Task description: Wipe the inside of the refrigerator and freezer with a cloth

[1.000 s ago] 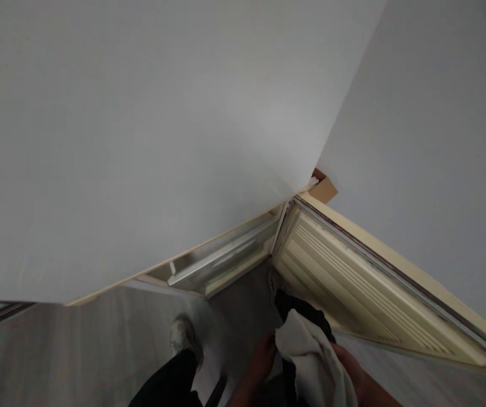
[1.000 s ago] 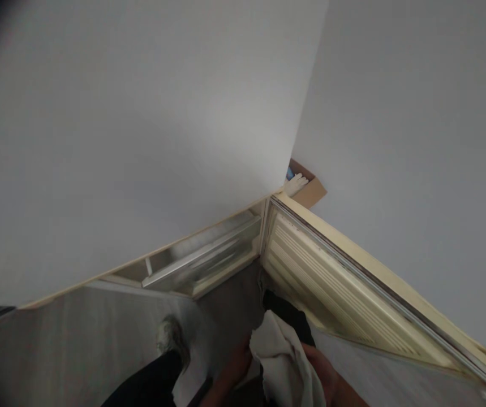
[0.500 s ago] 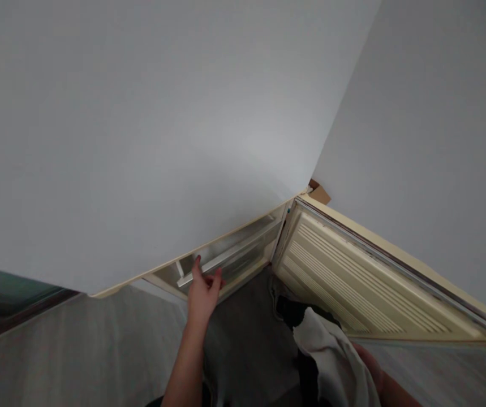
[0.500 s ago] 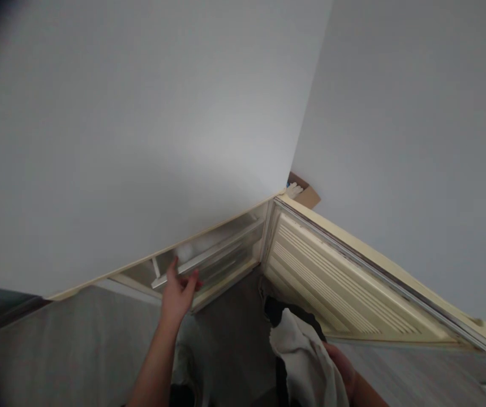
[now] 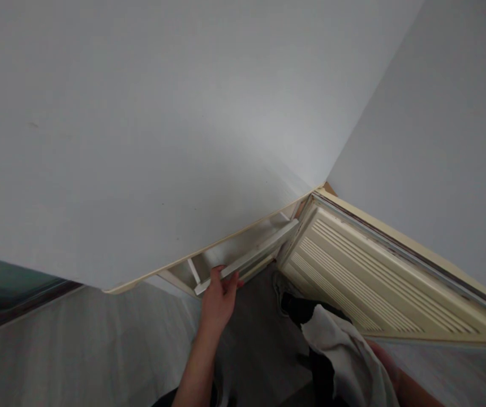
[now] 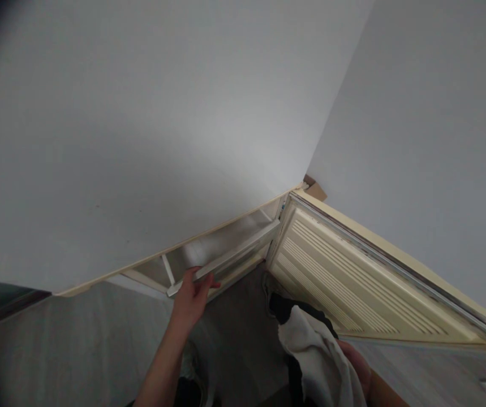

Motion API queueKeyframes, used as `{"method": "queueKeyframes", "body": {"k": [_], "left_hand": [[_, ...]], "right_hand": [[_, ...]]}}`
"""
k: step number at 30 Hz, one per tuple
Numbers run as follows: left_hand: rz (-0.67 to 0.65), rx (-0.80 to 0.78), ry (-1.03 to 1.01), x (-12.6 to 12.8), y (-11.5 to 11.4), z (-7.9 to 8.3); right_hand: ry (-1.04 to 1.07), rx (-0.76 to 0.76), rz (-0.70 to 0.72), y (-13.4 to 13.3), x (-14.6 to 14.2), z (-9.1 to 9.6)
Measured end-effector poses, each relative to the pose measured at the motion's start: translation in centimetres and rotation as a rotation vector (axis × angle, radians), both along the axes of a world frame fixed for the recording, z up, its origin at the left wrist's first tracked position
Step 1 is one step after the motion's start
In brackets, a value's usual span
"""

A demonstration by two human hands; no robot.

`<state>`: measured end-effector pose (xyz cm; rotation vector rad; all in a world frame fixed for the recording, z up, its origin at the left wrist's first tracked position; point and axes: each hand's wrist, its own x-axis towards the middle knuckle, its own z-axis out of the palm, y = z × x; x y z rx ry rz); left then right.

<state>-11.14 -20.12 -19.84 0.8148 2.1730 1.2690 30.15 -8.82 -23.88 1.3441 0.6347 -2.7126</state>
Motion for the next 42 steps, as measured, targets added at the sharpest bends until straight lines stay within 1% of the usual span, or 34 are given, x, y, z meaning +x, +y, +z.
{"method": "queueKeyframes", "body": {"k": [2,5,8,11,14,16,17,18,20,21,23,24,26,28,30,33,37,42], "left_hand": [[-0.002,0.043,-0.038,0.9,-0.9,-0.7],[0.005,0.032,-0.079,2.4,-1.8,-1.2],[-0.022,0.021,-0.108,3.7,-2.2,-1.2],[-0.066,0.053,-0.144,4.4,-2.3,-1.3],[-0.111,0.124,-0.234,4.5,-2.6,-1.2],[-0.154,0.192,-0.281,4.6,-2.9,-0.8],[-0.178,0.227,-0.257,4.7,-3.0,-0.5],[-0.203,0.258,-0.178,4.7,-3.1,-0.2],[-0.232,0.272,0.128,4.7,-2.9,0.4],[-0.226,0.241,0.315,4.6,-2.7,0.6],[-0.194,0.095,0.624,4.2,-2.0,0.9],[-0.184,-0.007,0.714,4.0,-1.6,0.9],[-0.193,-0.203,0.786,3.5,-1.0,1.0],[-0.23,-0.326,0.793,3.3,-0.7,1.1],[-0.256,-0.374,0.787,3.5,-0.8,1.2],[-0.305,-0.387,0.759,4.7,-1.4,1.3],[-0.371,-0.406,0.682,6.1,-1.8,1.4],[-0.41,-0.424,0.603,5.8,-2.1,1.7]], "right_hand": [[0.001,-0.005,0.031,-0.1,0.0,0.2],[0.021,-0.015,0.102,-0.2,-0.2,1.0],[0.006,0.009,0.133,-0.2,-0.7,1.8],[0.001,0.013,0.133,-0.4,-1.3,2.1],[0.016,-0.002,0.106,-0.7,-1.7,2.0],[0.011,-0.006,0.108,-0.7,-1.7,1.9],[0.001,0.001,0.109,-0.7,-1.7,1.8],[-0.01,0.013,0.102,-0.7,-1.6,1.7],[-0.026,0.035,0.078,-0.6,-1.4,1.6],[-0.034,0.037,0.067,-0.6,-1.3,1.6],[-0.057,0.016,0.059,-0.5,-1.1,1.6],[-0.069,0.006,0.058,-0.4,-1.0,1.6],[-0.083,0.003,0.058,-0.4,-1.0,1.7],[-0.074,0.016,0.066,-0.4,-1.0,1.8],[-0.064,0.029,0.071,-0.4,-0.9,1.7],[-0.056,0.037,0.051,-0.4,-0.7,1.2],[-0.061,0.02,-0.01,-0.4,-0.2,0.3],[-0.056,-0.033,-0.079,-0.5,0.2,0.1]]}}
